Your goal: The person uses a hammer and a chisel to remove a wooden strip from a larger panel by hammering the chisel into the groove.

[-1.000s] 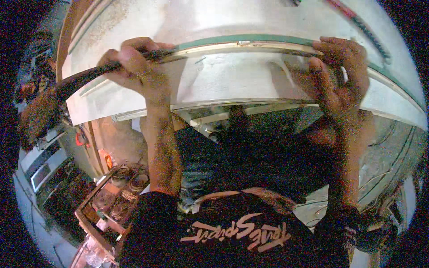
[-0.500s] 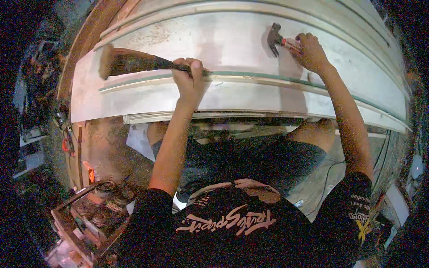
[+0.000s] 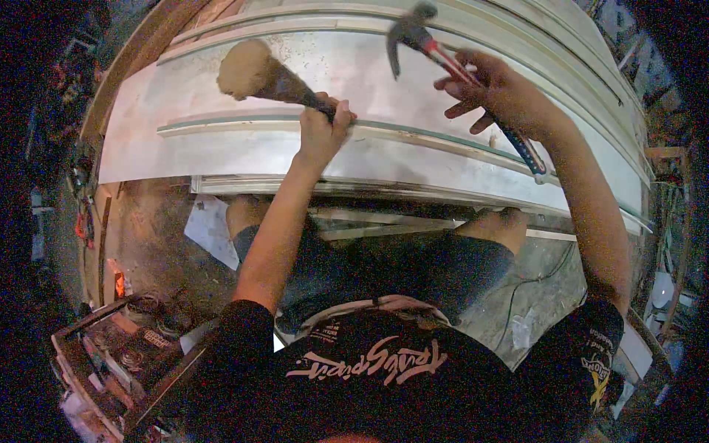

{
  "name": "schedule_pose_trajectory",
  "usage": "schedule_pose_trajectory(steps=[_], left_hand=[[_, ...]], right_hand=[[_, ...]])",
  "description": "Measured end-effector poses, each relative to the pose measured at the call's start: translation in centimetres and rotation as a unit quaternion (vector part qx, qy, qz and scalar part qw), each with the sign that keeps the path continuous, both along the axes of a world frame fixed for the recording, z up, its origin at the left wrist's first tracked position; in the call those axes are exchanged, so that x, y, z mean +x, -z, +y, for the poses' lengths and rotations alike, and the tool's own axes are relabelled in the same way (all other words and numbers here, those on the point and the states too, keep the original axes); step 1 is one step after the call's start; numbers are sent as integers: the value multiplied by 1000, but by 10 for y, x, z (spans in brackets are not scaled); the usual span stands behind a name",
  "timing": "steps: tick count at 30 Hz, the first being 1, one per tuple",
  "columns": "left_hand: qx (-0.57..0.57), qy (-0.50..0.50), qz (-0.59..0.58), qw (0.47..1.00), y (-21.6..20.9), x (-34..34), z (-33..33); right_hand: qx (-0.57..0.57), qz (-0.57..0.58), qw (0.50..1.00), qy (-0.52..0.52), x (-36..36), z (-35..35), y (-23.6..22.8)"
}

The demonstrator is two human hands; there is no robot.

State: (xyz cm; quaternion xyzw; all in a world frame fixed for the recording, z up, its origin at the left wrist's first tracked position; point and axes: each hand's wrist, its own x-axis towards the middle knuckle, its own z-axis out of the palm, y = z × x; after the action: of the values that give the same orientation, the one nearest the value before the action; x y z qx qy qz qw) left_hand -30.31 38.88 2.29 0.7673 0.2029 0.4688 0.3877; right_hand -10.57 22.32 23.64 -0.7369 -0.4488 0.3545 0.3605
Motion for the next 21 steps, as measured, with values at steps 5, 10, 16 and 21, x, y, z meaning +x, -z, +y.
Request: schedule_pose_trajectory(steps=[5,10,16,21], left_hand=[[-22,10,12,1000,-3,3,-1],[43,-13,45,998,-9,13,-4],[44,-9,61,997,-1,11,-2],[118,-40,44,991,-3,10,-3]], right_hand=[[-16,-129,991,-43,-64,13,-96],[44,-214,976,-20,-77,16,-107],[-47,-197,977,-63,-85,0,-112],[94,-139,986,9,-96,-12,-107]])
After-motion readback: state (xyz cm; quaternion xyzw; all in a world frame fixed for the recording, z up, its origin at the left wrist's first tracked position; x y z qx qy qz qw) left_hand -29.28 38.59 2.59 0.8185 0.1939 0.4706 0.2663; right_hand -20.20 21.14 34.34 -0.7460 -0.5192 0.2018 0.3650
